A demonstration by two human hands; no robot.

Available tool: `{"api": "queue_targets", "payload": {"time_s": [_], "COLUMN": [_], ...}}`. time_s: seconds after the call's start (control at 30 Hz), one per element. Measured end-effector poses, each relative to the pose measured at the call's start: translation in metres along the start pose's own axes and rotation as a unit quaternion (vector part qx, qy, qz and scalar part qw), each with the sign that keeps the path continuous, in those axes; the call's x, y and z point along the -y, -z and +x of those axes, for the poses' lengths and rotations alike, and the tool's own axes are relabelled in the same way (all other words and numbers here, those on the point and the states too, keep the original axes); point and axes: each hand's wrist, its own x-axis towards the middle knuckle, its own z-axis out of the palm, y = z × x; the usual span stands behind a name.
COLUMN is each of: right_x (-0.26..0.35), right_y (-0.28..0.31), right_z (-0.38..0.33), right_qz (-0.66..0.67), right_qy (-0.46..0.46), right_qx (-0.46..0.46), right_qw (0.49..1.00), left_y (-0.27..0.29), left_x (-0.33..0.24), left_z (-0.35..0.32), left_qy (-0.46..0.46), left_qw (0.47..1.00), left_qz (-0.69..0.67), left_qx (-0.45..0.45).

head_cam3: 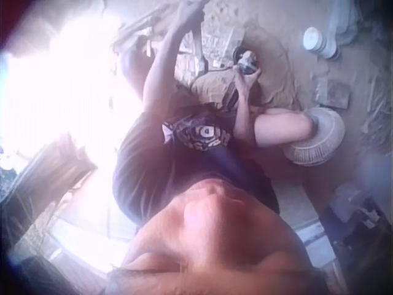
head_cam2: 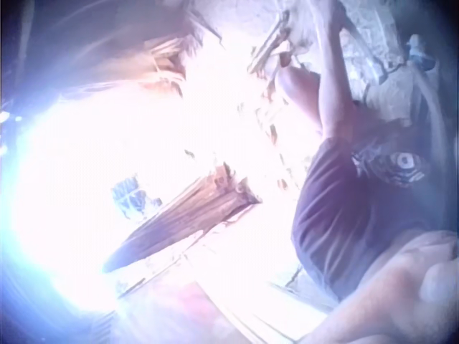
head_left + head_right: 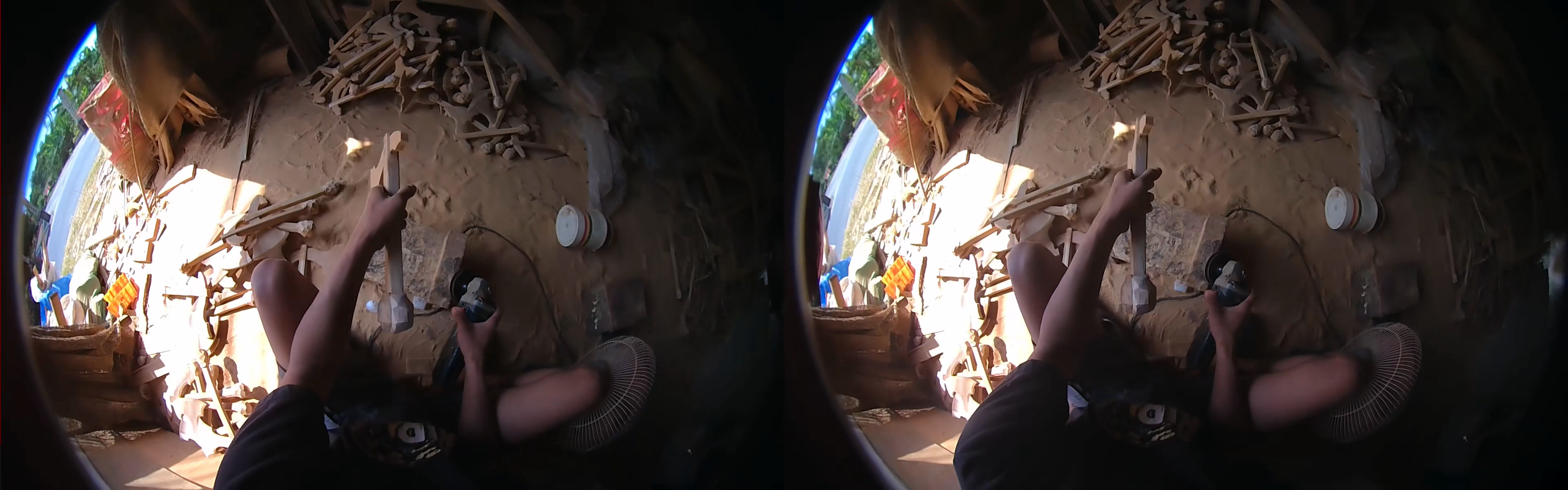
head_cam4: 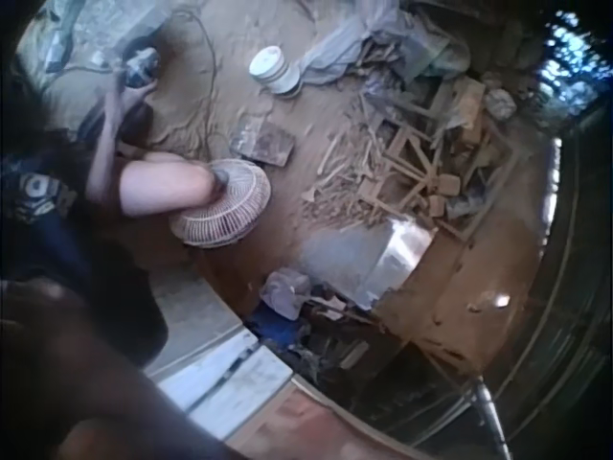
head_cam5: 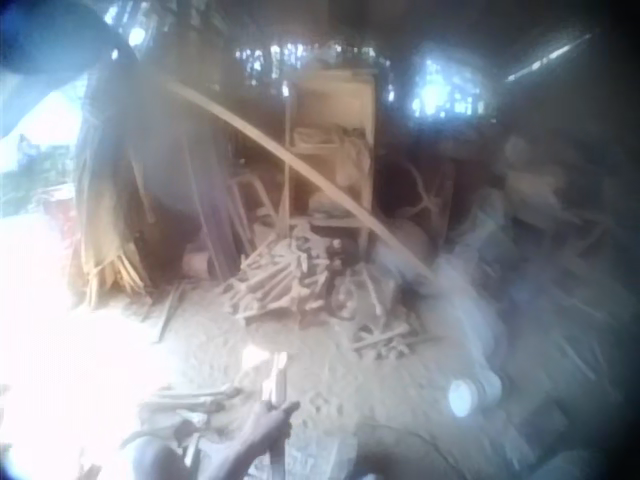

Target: The person sands the surface and edges of a wooden axe using a power sander, and applies a liquid from a bottle to the joints.

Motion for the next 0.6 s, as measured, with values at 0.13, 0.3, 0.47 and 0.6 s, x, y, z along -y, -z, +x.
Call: {"api": "queue_targets", "payload": {"time_s": [0.13,0.3,0.47,0.6], "right_x": [0.014,0.015,0.012,0.022], "right_y": [-0.002,-0.006,-0.009,-0.009], "right_z": [-0.004,-0.009,-0.013,-0.016], "right_qz": [-0.056,-0.064,-0.046,-0.051], "right_qy": [-0.065,-0.045,-0.036,-0.04], "right_qx": [0.04,0.057,0.04,0.048], "right_qw": [0.996,0.995,0.998,0.997], "left_y": [0.022,0.039,0.05,0.061], "left_x": [-0.016,-0.039,-0.042,-0.034], "left_z": [-0.009,-0.033,-0.038,-0.033], "left_qy": [0.019,0.04,0.034,0.016], "left_qw": [0.971,0.955,0.959,0.948], "left_qz": [-0.234,-0.282,-0.273,-0.31], "left_qx": [0.036,0.079,0.061,0.063]}}
